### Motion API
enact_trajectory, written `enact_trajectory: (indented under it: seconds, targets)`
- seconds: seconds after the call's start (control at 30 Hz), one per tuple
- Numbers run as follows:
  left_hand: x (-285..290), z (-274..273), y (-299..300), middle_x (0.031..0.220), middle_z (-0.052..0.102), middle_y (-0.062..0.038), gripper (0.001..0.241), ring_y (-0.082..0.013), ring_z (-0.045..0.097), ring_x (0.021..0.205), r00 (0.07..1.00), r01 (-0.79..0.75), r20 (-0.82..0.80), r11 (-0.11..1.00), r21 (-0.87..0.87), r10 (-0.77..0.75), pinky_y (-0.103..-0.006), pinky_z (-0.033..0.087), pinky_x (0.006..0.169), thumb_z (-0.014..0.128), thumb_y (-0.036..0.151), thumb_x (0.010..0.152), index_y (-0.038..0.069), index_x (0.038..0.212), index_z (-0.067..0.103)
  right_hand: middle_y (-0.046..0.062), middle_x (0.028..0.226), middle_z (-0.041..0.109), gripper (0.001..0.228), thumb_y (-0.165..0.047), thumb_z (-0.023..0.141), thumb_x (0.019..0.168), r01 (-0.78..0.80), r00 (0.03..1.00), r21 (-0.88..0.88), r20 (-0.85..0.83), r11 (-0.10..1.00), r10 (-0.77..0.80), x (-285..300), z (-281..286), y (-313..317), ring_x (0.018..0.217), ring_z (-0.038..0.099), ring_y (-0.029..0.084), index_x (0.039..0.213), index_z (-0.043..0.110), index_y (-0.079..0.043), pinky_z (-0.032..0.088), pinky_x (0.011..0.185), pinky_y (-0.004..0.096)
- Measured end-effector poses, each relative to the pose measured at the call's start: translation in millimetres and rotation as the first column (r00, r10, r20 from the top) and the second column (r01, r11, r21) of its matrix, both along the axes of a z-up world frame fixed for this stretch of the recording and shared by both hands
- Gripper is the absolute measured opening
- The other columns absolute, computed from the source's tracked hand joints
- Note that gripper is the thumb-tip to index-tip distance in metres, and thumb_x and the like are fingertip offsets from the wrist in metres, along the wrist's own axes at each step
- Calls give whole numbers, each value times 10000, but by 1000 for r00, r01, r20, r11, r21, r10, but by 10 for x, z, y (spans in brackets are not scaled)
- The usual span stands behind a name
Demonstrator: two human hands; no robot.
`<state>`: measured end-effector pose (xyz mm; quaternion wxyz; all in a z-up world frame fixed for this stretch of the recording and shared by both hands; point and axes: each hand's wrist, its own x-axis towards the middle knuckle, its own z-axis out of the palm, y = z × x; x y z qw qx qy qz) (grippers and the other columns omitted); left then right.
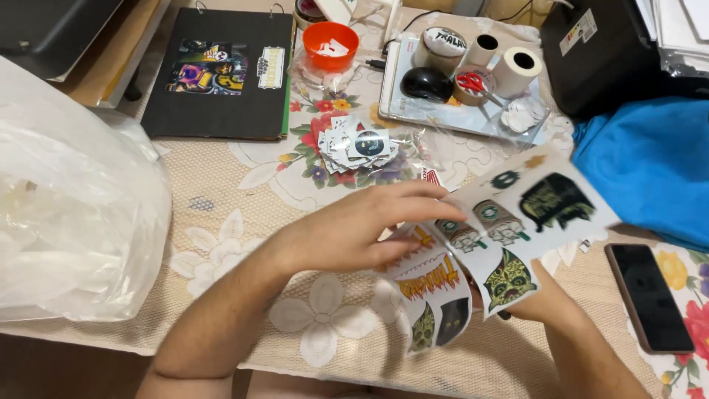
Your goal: Using scissors to manually cut out individual stickers from a printed sheet of paper.
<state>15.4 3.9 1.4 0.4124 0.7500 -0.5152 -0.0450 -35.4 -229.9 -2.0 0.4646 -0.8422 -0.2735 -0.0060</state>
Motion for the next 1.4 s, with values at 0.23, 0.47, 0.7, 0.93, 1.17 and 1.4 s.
enact_trajectory:
  seconds: [0.23, 0.47, 0.7, 0.93, 1.17, 1.4]
  targets:
    - [112, -136, -59, 1455, 596, -103, 661, -274, 565, 1376, 999, 16, -37, 998, -53, -18, -467, 446, 1167, 713, -91, 822, 141, 1411, 524, -48, 613, 662, 133, -222, 824, 733, -44, 999, -2, 19, 999, 44, -75, 100, 53, 587, 579, 76, 759, 742, -121, 438, 566, 238]
    - [163, -188, -62, 1479, 568, -111, 672, -274, 520, 1415, 999, -30, -40, 999, -36, 29, -438, 401, 1188, 717, -74, 817, 127, 1425, 513, -59, 609, 656, 147, -242, 834, 748, -90, 996, -7, 28, 996, 90, 118, -396, -196, 579, 572, 71, 747, 742, -128, 431, 570, 227]
    - [165, -119, 8, 1511, 534, -91, 677, -110, 686, 895, 931, -199, -321, 978, -57, 170, -216, 683, 614, 611, -104, 847, 194, 1439, 471, -68, 606, 651, 163, -258, 843, 760, -132, 990, -14, 45, 991, 132, 366, -1068, -524, 572, 566, 67, 737, 742, -133, 424, 574, 217]
    - [461, -409, 71, 1283, 647, -213, 740, -284, 745, 772, 823, -568, -96, 816, -107, 561, -303, 601, 611, 763, -70, 742, 82, 1434, 548, 140, 662, 685, 218, -72, 843, 741, 198, 969, 447, -221, 872, -107, 544, -1569, -587, 512, 692, 187, 767, 642, 9, 567, 522, 302]
    - [493, -519, -64, 1113, 746, -136, 479, -243, 735, 977, 762, -641, -171, 687, -341, 625, -236, 604, 749, 841, 141, 830, 110, 1282, 687, 137, 741, 699, 309, -133, 896, 739, 295, 950, 469, -47, 832, -310, 421, -1545, -447, 618, 688, 180, 816, 634, 11, 566, 637, 297]
    - [202, -388, -166, 882, 645, -77, 406, -102, 510, 720, 775, -564, -114, 600, -568, 621, -213, 493, 607, 711, -53, 877, 156, 1225, 730, -20, 590, 683, 352, -373, 952, 646, 265, 912, 209, 264, 941, -315, 293, -1487, -252, 540, 679, 160, 696, 685, -150, 533, 624, 254]
